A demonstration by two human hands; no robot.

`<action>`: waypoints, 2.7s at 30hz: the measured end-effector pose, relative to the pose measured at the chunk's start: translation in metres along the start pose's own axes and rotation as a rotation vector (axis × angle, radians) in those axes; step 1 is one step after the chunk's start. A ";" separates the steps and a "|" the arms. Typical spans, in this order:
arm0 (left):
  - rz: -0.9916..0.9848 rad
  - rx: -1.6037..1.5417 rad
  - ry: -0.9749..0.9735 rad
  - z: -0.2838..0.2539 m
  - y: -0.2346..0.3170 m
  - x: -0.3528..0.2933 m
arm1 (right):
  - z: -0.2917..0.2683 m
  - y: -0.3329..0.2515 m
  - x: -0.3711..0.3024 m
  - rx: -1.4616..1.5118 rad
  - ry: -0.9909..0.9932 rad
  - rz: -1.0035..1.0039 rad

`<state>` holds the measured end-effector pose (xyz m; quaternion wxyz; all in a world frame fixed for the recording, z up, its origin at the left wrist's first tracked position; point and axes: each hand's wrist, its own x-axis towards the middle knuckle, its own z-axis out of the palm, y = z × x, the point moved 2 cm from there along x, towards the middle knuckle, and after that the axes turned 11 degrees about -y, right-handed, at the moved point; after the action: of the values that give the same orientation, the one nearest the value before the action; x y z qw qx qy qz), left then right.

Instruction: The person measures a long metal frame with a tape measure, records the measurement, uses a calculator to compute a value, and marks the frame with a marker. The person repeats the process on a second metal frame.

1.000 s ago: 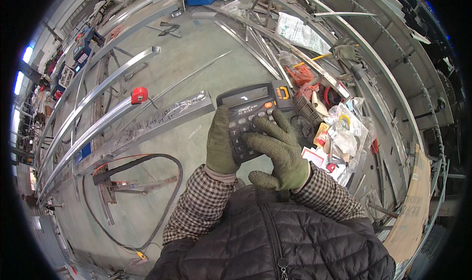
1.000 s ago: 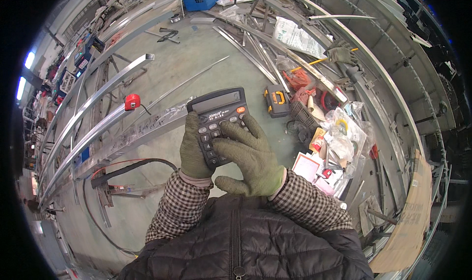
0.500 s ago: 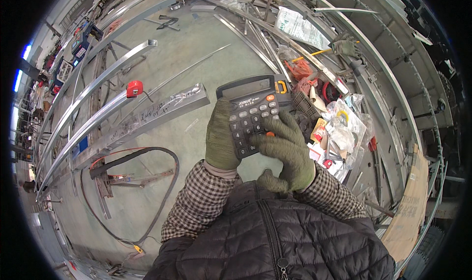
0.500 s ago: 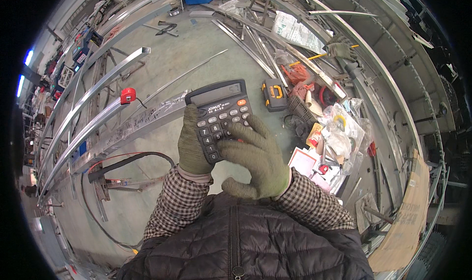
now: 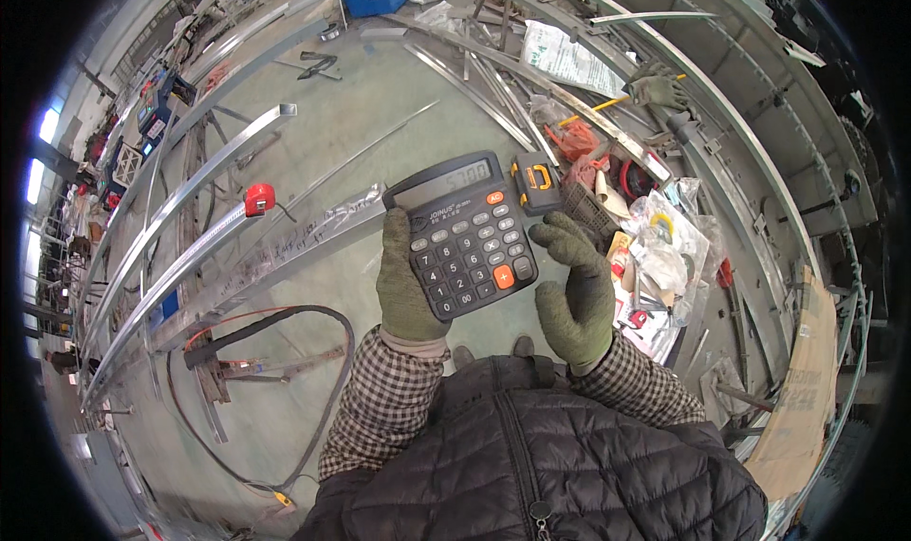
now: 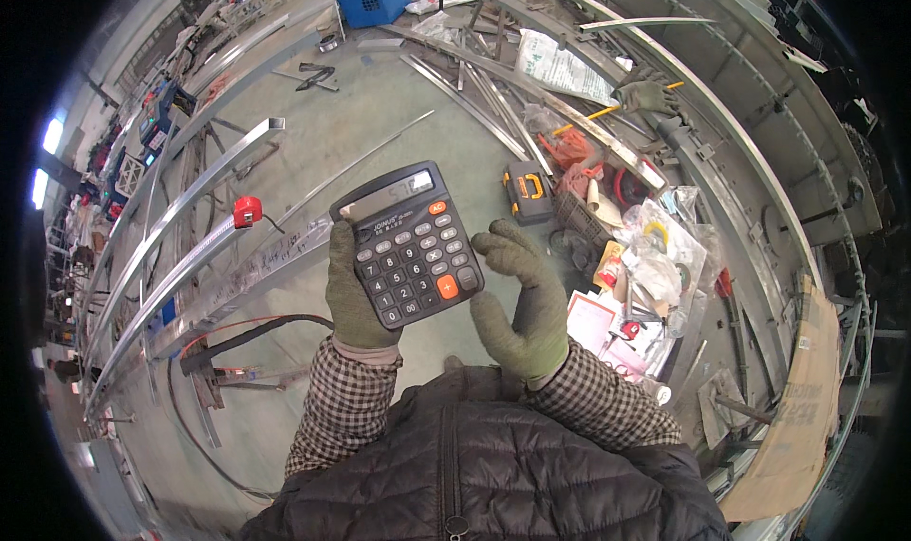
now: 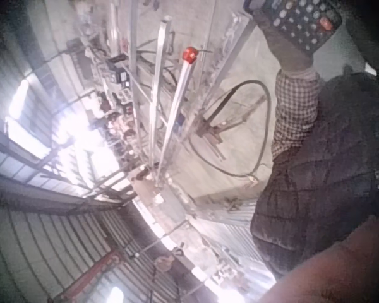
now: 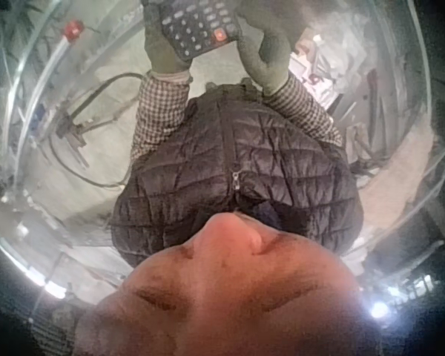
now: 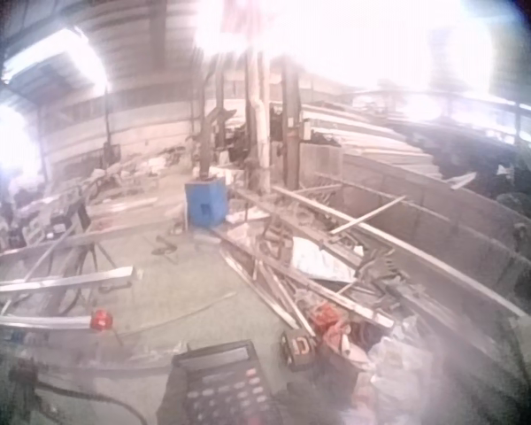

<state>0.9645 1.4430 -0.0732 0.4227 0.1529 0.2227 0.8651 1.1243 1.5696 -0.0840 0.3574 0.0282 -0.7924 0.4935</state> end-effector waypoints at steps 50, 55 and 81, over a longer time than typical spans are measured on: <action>-0.098 -0.077 -0.148 0.033 -0.010 -0.001 | -0.013 -0.028 0.034 -0.431 -0.268 -0.145; -0.105 -0.122 -0.142 0.032 -0.006 -0.003 | 0.000 -0.037 0.027 -0.403 -0.407 -0.233; 0.069 0.027 0.045 0.006 0.000 -0.004 | -0.022 -0.015 0.014 -0.360 -0.279 -0.229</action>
<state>0.9699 1.4418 -0.0681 0.3854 0.1467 0.2386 0.8792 1.1323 1.5837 -0.0586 0.2973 0.1216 -0.9008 0.2923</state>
